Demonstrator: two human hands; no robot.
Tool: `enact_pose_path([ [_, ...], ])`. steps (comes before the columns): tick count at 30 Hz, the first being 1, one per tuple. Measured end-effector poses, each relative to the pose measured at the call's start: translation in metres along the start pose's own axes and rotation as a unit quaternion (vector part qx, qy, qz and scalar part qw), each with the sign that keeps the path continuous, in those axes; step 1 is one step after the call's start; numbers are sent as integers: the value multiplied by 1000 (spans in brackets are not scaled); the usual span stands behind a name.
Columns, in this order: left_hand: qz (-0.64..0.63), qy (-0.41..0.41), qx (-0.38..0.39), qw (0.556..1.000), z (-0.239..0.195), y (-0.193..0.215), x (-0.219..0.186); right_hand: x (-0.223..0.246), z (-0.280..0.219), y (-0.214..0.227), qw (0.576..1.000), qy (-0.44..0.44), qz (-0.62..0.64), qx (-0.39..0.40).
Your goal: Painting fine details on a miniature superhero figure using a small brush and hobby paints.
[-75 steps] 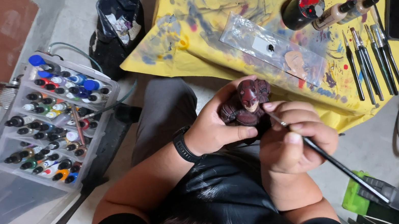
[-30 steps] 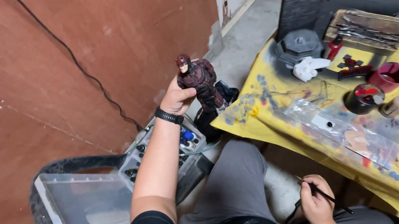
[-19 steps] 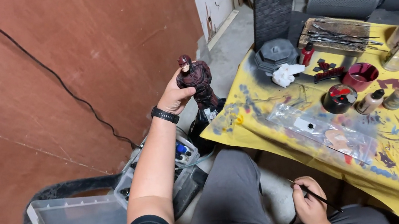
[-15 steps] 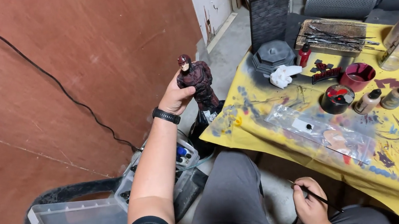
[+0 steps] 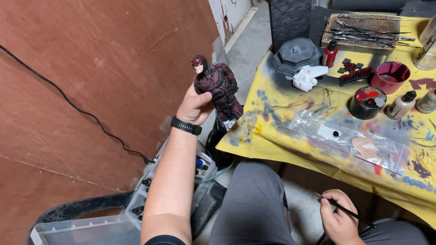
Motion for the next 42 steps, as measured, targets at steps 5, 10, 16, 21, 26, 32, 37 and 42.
enact_pose_path([
  [5, 2, 11, -18, 1000, -7, -35, -3, -4, -2, -1, 1000, -2, -5, 0],
  [10, 12, 20, -53, 998, -21, -82, 5, -3, -1, -2, 1000, -3, 11, 7],
  [16, -3, 65, -6, 998, -42, -127, 19, -2, -3, -3, 1000, 1, -2, 12],
  [21, 1, 77, 9, 997, -51, -141, 25, 0, -1, -2, 1000, -14, 1, 14],
  [26, 20, 75, 5, 997, -56, -151, 27, 4, 1, -3, 1000, 3, 16, 7],
  [32, 111, 65, -12, 992, -65, -157, 33, -1, -3, -4, 1000, -9, 15, 7],
  [37, 166, 73, -7, 983, -69, -166, 33, -4, -6, -4, 1000, -19, -1, 8],
  [42, 228, 76, -16, 971, -72, -166, 35, -7, -7, -4, 1000, -29, -1, 10],
])
Point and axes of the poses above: each hand's wrist, its own z-axis towards the middle knuckle, its own y-axis out of the back of the hand, x = y × z, the point moved 6 cm from there along z, towards the middle knuckle, and after that the axes turned 10 degrees about y, right-handed, at the moved point
